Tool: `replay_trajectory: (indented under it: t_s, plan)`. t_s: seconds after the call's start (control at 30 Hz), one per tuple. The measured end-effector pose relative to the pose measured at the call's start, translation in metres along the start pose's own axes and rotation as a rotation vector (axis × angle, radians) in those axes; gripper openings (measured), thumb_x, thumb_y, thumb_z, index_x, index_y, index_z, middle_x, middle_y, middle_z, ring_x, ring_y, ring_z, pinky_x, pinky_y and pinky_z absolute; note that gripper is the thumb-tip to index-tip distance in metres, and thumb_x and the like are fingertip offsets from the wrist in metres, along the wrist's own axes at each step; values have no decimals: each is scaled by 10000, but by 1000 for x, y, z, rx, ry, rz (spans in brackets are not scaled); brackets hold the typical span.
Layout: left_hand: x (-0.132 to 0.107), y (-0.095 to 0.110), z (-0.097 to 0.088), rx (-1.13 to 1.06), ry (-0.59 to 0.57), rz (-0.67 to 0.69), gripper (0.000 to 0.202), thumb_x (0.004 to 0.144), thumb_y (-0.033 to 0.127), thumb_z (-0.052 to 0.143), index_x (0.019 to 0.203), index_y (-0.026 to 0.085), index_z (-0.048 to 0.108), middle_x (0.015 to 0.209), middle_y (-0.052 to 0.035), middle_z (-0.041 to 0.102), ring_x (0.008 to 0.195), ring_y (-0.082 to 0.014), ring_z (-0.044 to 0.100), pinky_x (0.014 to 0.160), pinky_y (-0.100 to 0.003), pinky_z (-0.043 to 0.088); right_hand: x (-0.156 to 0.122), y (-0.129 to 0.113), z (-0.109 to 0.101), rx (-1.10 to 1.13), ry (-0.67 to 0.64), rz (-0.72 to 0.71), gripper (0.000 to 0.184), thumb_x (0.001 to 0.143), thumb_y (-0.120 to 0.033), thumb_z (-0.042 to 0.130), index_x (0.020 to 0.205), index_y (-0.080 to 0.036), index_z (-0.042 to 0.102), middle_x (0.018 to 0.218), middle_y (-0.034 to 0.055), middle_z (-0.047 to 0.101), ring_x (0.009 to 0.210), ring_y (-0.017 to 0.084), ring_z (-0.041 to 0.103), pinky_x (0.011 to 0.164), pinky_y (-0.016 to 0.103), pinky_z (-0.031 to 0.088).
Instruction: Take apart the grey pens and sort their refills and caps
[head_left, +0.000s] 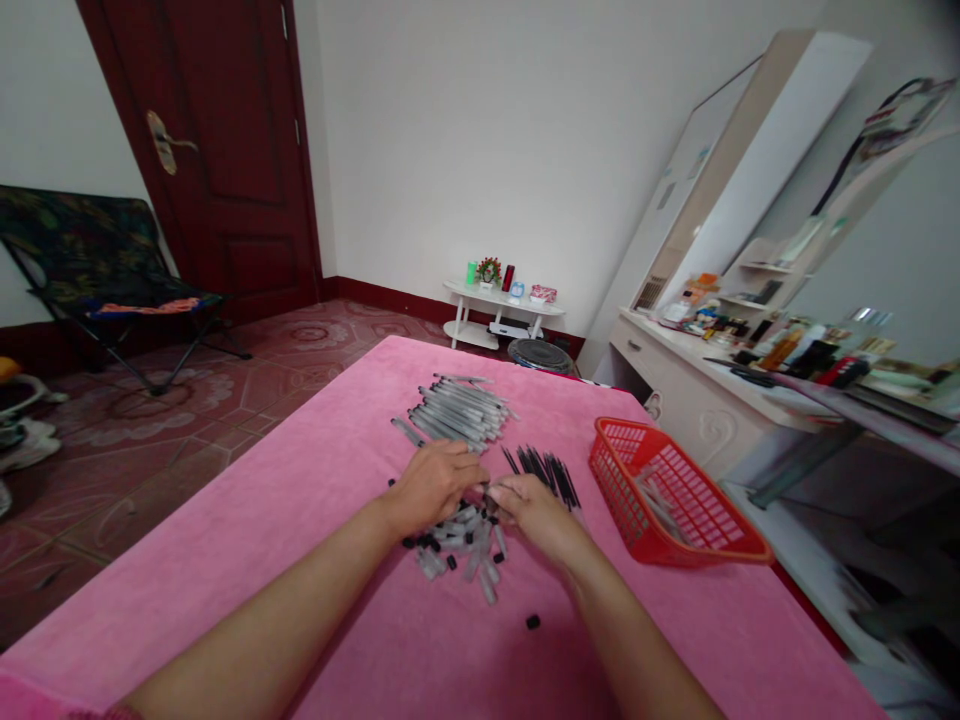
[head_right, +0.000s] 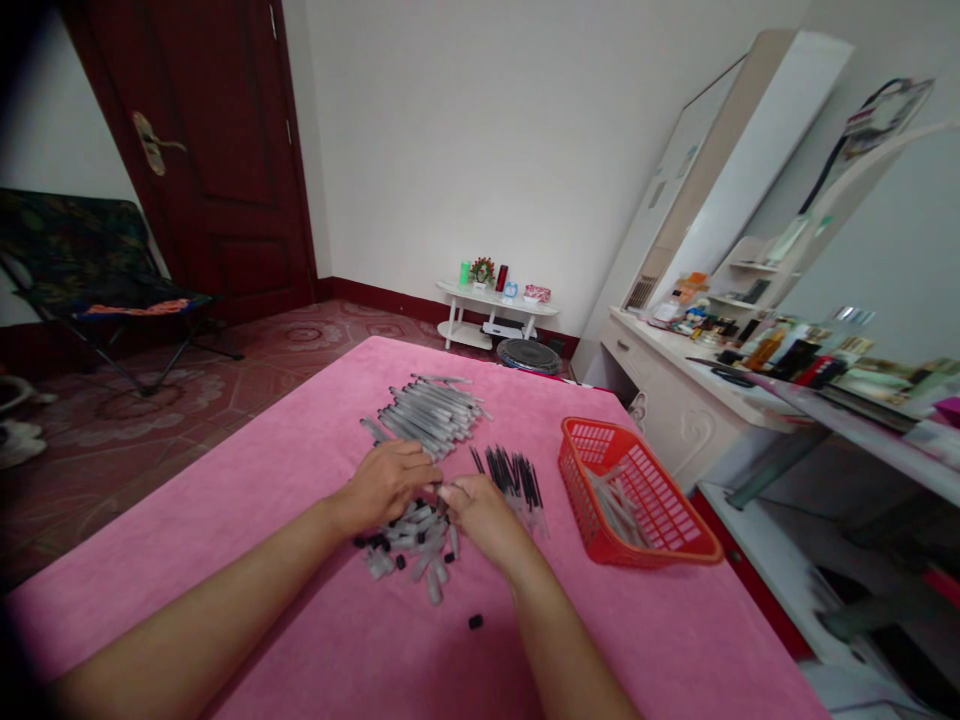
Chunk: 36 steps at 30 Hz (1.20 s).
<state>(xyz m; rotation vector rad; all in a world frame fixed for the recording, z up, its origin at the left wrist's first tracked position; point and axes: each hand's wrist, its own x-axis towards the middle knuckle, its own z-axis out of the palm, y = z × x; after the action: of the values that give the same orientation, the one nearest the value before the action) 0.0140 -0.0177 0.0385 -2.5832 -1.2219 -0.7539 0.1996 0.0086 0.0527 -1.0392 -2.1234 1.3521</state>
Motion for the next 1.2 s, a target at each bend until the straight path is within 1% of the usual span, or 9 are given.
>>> replay_trajectory:
  t_s: [0.13, 0.3, 0.47, 0.6, 0.7, 0.8, 0.93, 1.07, 1.2]
  plan:
    - [1, 0, -1, -60, -58, -32, 192, 789, 134, 441, 854, 186, 614, 724, -36, 601, 723, -171, 513, 632, -286, 305, -2, -3, -2, -472, 82, -137, 318, 842, -248, 411, 549, -159, 496, 554, -7, 514, 557, 109, 454, 554, 230, 270]
    - [-1, 0, 1, -108, -95, -125, 151, 760, 149, 462, 750, 196, 606, 688, -29, 613, 657, -164, 533, 569, -269, 268, -8, -14, 1, -948, 144, -97, 267, 870, -272, 436, 751, -179, 656, 715, 72, 683, 660, 175, 600, 577, 257, 279]
    - [-7, -15, 4, -158, -103, -319, 206, 800, 232, 466, 615, 189, 548, 525, -16, 530, 516, -147, 478, 521, -263, 221, -12, -20, -6, -1121, 148, -132, 173, 833, -270, 513, 802, -186, 661, 760, 89, 700, 727, 206, 637, 595, 263, 289]
    - [-4, -29, 7, -477, 158, -497, 256, 879, 292, 381, 700, 181, 525, 565, 0, 523, 539, -131, 498, 561, -239, 320, -14, -20, -6, -990, 172, -154, 191, 834, -297, 520, 773, -195, 669, 761, 61, 701, 730, 178, 626, 599, 250, 291]
    - [3, -28, 9, -943, 418, -555, 175, 878, 332, 413, 854, 181, 498, 645, 10, 553, 551, -117, 524, 591, -241, 409, -14, -20, 4, -794, 92, -184, 181, 803, -325, 563, 745, -205, 686, 716, 22, 689, 669, 140, 596, 566, 229, 286]
    - [8, -21, 10, -1384, 578, -582, 210, 802, 335, 566, 899, 192, 447, 791, -18, 622, 665, -140, 612, 652, -269, 476, -12, -18, 12, -634, 74, -208, 170, 739, -358, 632, 735, -199, 695, 707, 6, 674, 638, 124, 565, 551, 215, 289]
    - [10, -12, 11, -1708, 628, -641, 293, 746, 277, 655, 920, 192, 434, 907, -57, 656, 827, -185, 659, 757, -320, 506, -5, -8, 15, -396, 187, -135, 286, 813, -385, 526, 690, -159, 650, 627, 13, 631, 574, 116, 542, 526, 204, 316]
    - [10, -7, 15, -1809, 633, -691, 298, 729, 234, 677, 900, 186, 438, 927, -63, 669, 908, -209, 657, 808, -346, 510, 3, 1, 14, -27, 157, -43, 399, 882, -417, 364, 712, -137, 593, 572, 18, 603, 438, 108, 513, 443, 208, 339]
    - [10, -5, 19, -1800, 628, -731, 319, 723, 247, 685, 900, 190, 426, 907, -52, 674, 883, -207, 668, 758, -330, 532, 5, 5, 13, -21, 267, -88, 330, 832, -353, 455, 612, -143, 584, 529, 11, 581, 463, 111, 506, 469, 212, 355]
